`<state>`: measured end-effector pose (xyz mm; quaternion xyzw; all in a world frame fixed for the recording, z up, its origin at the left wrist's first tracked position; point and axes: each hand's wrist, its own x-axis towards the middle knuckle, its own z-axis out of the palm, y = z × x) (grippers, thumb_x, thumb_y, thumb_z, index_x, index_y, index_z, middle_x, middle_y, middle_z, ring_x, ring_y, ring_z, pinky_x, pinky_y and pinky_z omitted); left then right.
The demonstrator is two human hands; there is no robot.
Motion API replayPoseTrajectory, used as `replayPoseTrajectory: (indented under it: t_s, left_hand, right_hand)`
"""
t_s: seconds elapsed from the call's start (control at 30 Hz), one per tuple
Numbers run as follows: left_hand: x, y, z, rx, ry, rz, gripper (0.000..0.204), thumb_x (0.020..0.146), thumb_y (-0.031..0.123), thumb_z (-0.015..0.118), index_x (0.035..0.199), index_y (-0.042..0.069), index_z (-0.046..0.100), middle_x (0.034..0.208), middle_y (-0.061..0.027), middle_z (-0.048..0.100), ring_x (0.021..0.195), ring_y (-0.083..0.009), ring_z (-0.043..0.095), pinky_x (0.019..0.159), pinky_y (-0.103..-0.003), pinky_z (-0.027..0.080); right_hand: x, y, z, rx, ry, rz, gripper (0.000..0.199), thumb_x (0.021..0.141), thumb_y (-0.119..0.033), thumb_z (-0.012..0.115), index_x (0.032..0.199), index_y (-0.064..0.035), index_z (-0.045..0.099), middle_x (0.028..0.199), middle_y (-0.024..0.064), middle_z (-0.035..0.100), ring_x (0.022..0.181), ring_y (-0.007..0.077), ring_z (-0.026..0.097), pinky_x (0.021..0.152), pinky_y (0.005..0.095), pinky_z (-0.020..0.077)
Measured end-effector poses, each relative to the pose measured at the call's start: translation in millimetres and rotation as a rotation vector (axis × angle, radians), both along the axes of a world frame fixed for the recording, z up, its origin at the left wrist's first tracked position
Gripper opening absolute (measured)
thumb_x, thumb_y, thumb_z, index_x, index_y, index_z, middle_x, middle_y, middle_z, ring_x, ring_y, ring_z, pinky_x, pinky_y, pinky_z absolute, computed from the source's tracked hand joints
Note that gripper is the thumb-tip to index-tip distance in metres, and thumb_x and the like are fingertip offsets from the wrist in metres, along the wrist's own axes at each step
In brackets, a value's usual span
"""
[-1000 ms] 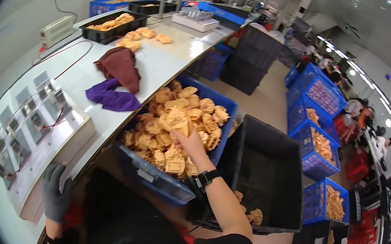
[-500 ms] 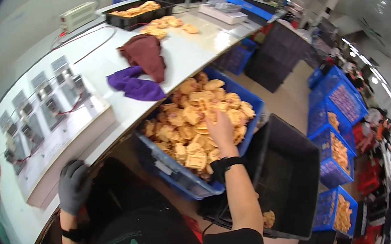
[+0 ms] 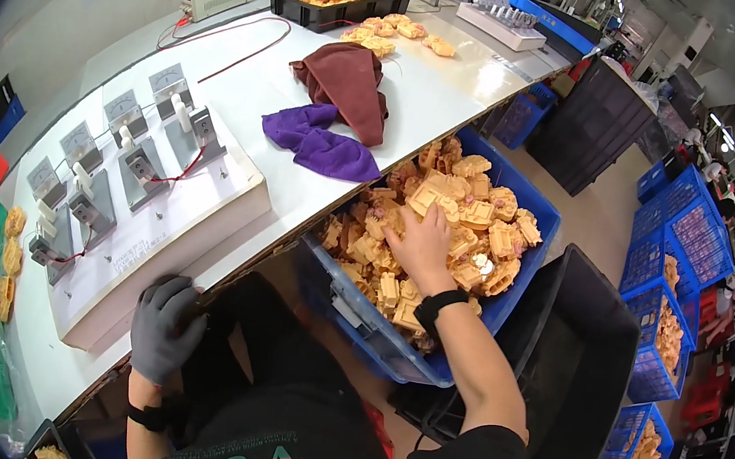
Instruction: Testing electrical components of plastic toy parts using a specialized voltmeter rig and sorting them into bins.
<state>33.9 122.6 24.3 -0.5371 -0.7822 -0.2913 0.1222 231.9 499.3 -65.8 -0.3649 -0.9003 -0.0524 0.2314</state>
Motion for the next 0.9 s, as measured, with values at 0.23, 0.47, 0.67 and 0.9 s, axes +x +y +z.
replayPoseTrajectory:
  t_s: [0.23, 0.47, 0.67, 0.9]
  left_hand:
    - [-4.1, 5.3, 1.8, -0.009, -0.021, 0.005, 0.036, 0.069, 0.011, 0.075, 0.104, 0.010, 0.066, 0.111, -0.0098, 0.065, 0.107, -0.0323, 0.060, 0.091, -0.043, 0.047]
    - [-11.8, -7.6, -1.7, -0.034, -0.093, -0.053, 0.035, 0.077, 0.022, 0.075, 0.108, 0.010, 0.065, 0.114, -0.0122, 0.064, 0.108, -0.0333, 0.060, 0.093, -0.042, 0.047]
    - [-6.6, -12.6, -15.3, 0.016, -0.096, 0.001, 0.030, 0.082, 0.025, 0.068, 0.110, 0.014, 0.062, 0.114, -0.0052, 0.063, 0.109, -0.0273, 0.061, 0.092, -0.039, 0.049]
    - [-7.7, -20.7, -22.5, 0.103, -0.075, -0.025, 0.029, 0.081, 0.024, 0.070, 0.107, 0.012, 0.064, 0.111, -0.0067, 0.063, 0.108, -0.0284, 0.060, 0.091, -0.039, 0.050]
  right_hand:
    - [40.1, 30.4, 28.0, -0.129, -0.083, 0.005, 0.032, 0.081, -0.023, 0.067, 0.109, -0.0108, 0.061, 0.097, 0.0158, 0.065, 0.093, 0.0362, 0.063, 0.081, 0.0487, 0.0466]
    - [27.6, 6.8, 22.3, -0.020, -0.160, 0.227, 0.012, 0.084, -0.014, 0.062, 0.089, -0.0041, 0.058, 0.081, 0.0179, 0.060, 0.078, 0.0390, 0.059, 0.069, 0.0476, 0.0488]
    - [-4.1, -67.8, 99.2, -0.187, 0.095, 0.426, 0.008, 0.091, -0.006, 0.059, 0.095, 0.0003, 0.059, 0.091, 0.0136, 0.059, 0.088, 0.0302, 0.057, 0.080, 0.0378, 0.0447]
    - [-75.4, -144.9, 137.7, -0.316, 0.183, 0.712, 0.010, 0.094, -0.008, 0.057, 0.093, -0.0024, 0.066, 0.078, 0.0069, 0.061, 0.082, 0.0228, 0.056, 0.082, 0.0355, 0.0413]
